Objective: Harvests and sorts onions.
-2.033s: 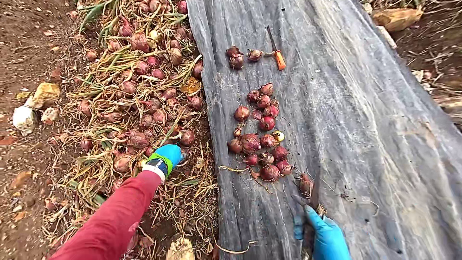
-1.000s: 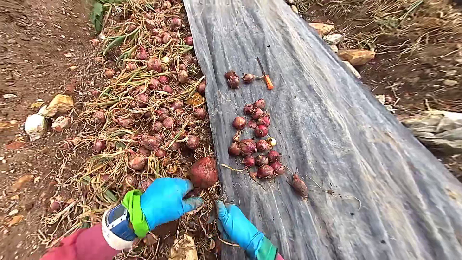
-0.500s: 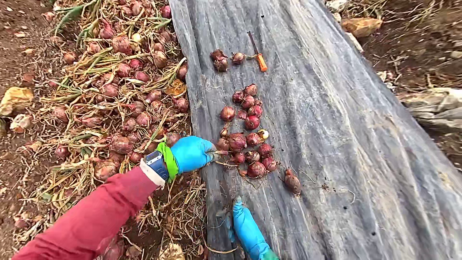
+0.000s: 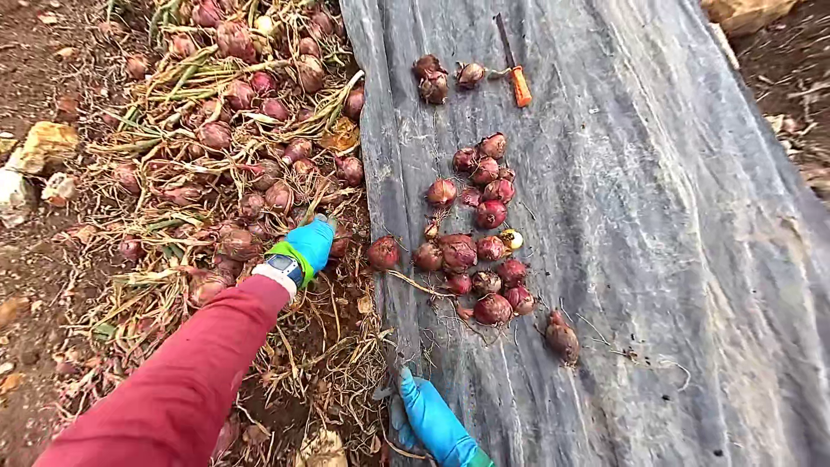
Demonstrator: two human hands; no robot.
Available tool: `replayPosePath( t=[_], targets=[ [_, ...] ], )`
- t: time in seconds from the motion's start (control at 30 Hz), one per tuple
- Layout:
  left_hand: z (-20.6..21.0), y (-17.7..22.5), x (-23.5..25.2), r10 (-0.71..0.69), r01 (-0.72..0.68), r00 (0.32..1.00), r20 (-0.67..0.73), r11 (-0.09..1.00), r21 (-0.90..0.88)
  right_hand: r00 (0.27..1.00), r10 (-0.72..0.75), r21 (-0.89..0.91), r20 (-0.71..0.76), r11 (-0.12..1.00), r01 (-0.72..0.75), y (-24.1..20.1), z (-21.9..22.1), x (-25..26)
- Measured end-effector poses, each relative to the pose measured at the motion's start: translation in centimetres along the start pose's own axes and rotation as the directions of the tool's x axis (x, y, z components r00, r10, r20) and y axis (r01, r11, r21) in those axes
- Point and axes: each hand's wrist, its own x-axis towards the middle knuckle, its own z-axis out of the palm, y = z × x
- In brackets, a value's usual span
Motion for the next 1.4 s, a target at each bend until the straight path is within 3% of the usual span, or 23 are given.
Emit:
replayPosePath(
  t=[0.1,0.23,0.3,0.43,0.5,0.57,0.7,0.77,0.87,0.97,1.03,1.13,1.17,1.23,1.27,1.3,1.4],
  targets=[
    [1.0,0.1,1.1,0.015,-0.014,0.999,-0.041,1.000,0.023,1.000,-0.009,0.001,-0.020,1.000,0.009,1.0,0.3,-1.2],
    [1.9,-0.3,-1.3,0.293,-0.287,0.956,-0.028,0.950,0.125,0.996,-0.022,0.075,-0.090,0.997,0.029,1.7,0.3,-2.7],
    [3.7,0.7,-3.9,0.364,-0.363,0.931,0.015,0.925,0.112,0.990,-0.022,0.121,-0.140,0.992,0.039,2.4,0.5,-3.2],
    [4.9,-0.2,-7.2,0.106,-0.103,0.990,0.095,0.994,-0.031,0.974,-0.037,0.204,-0.222,0.975,0.084,3.4,1.6,-4.2],
    [4.9,-1.5,-8.6,0.054,-0.049,0.988,0.147,0.998,-0.039,0.964,-0.062,0.235,-0.259,0.964,0.125,3.9,2.6,-5.0],
    [4.5,-2.5,-10.4,0.115,-0.108,0.981,0.155,0.993,-0.053,0.960,-0.075,0.289,-0.269,0.945,0.155,4.2,3.5,-5.2],
    [2.0,-1.7,-17.9,0.271,-0.243,0.960,0.064,0.928,-0.283,0.985,-0.107,0.362,-0.132,0.920,0.149,4.4,5.2,-3.7],
    [1.3,-0.6,-21.2,0.339,-0.294,0.937,0.079,0.893,-0.342,0.951,-0.301,0.320,-0.076,0.895,0.309,3.1,6.2,-3.3],
    [1.1,0.4,-24.2,0.455,-0.361,0.871,0.187,0.850,-0.383,0.854,-0.504,0.196,-0.131,0.831,0.521,-1.3,7.0,-3.6],
    [0.9,-0.9,-24.0,0.422,-0.328,0.882,0.208,0.869,-0.371,0.884,-0.451,-0.013,-0.128,0.892,0.453,-4.0,5.9,-3.7],
    [0.7,-2.3,-22.7,0.292,-0.232,0.937,0.193,0.931,-0.280,0.923,-0.373,0.005,-0.098,0.927,0.375,-3.7,4.8,-3.4],
    [0.6,-1.8,-22.3,0.217,-0.166,0.970,0.109,0.920,-0.354,0.960,-0.264,0.019,-0.091,0.963,0.267,-2.1,3.8,-2.7],
    [0.3,-0.5,-22.8,0.277,-0.221,0.952,0.133,0.918,-0.330,0.970,-0.244,-0.073,-0.019,0.968,0.242,-1.6,3.4,-2.6],
    [-1.0,3.6,-23.8,0.453,-0.400,0.835,0.312,0.889,-0.222,0.962,-0.262,-0.211,0.072,0.939,0.272,-1.6,2.8,-3.0],
    [-1.2,5.5,-23.9,0.512,-0.473,0.775,0.371,0.859,-0.196,0.953,-0.297,-0.227,0.056,0.926,0.302,-1.8,2.5,-3.5],
    [-1.3,6.6,-23.6,0.527,-0.494,0.761,0.378,0.849,-0.190,0.945,-0.327,-0.213,-0.008,0.924,0.318,-1.8,2.1,-3.9],
    [-2.2,4.4,-21.0,0.372,-0.345,0.903,0.214,0.926,-0.153,0.851,-0.400,0.044,-0.339,0.897,0.440,-1.0,1.8,-3.9]
  ],
)
